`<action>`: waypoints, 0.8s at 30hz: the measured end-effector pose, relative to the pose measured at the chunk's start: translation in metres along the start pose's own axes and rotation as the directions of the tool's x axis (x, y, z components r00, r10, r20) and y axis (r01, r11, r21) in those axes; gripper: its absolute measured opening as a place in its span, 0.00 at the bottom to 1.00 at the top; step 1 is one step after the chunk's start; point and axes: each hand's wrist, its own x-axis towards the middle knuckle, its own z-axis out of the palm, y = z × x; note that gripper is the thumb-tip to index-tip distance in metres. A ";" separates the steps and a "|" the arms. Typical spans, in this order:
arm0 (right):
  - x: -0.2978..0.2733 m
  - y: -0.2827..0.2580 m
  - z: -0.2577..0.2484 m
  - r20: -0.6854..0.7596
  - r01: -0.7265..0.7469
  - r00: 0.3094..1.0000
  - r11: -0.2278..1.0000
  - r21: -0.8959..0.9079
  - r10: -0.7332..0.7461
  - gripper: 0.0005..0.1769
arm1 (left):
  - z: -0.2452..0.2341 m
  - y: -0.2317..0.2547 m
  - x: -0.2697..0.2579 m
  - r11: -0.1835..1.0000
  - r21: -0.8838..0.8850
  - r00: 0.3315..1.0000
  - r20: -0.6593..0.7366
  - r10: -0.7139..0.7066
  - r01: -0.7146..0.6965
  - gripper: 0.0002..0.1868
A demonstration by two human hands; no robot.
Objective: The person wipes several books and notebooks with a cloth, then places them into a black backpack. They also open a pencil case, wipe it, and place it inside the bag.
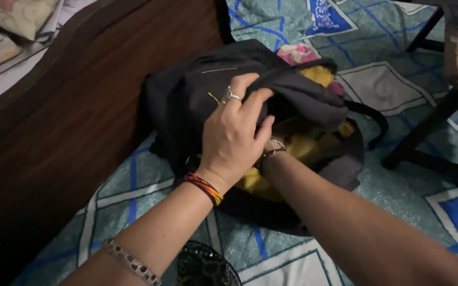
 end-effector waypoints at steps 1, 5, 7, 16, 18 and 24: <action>-0.005 0.003 0.008 0.000 -0.003 1.000 1.000 0.000 0.003 0.23 | 0.001 -0.002 -0.006 1.000 0.000 1.000 0.001 -0.003 0.003 0.19; -0.016 0.000 0.020 -0.274 0.055 0.961 0.994 0.093 -0.027 0.26 | 0.002 -0.013 -0.010 0.984 0.063 0.985 0.052 0.163 -0.166 0.16; -0.026 -0.006 0.008 -0.362 0.082 0.931 0.993 0.082 -0.047 0.27 | -0.003 -0.013 -0.009 0.976 0.100 0.979 0.075 0.188 -0.195 0.14; -0.058 -0.075 -0.039 -0.493 -0.163 0.859 0.987 -0.008 0.138 0.29 | -0.006 -0.005 -0.009 0.974 0.108 0.978 0.081 0.192 -0.200 0.17; -0.071 -0.096 -0.039 -0.396 -0.275 0.844 0.925 0.261 0.362 0.31 | -0.011 -0.002 -0.004 0.972 0.098 0.975 0.076 0.207 -0.214 0.19; -0.043 -0.056 -0.007 -0.308 0.008 0.950 0.988 0.153 0.040 0.28 | -0.010 0.018 0.008 0.967 0.045 0.968 0.033 0.248 -0.249 0.16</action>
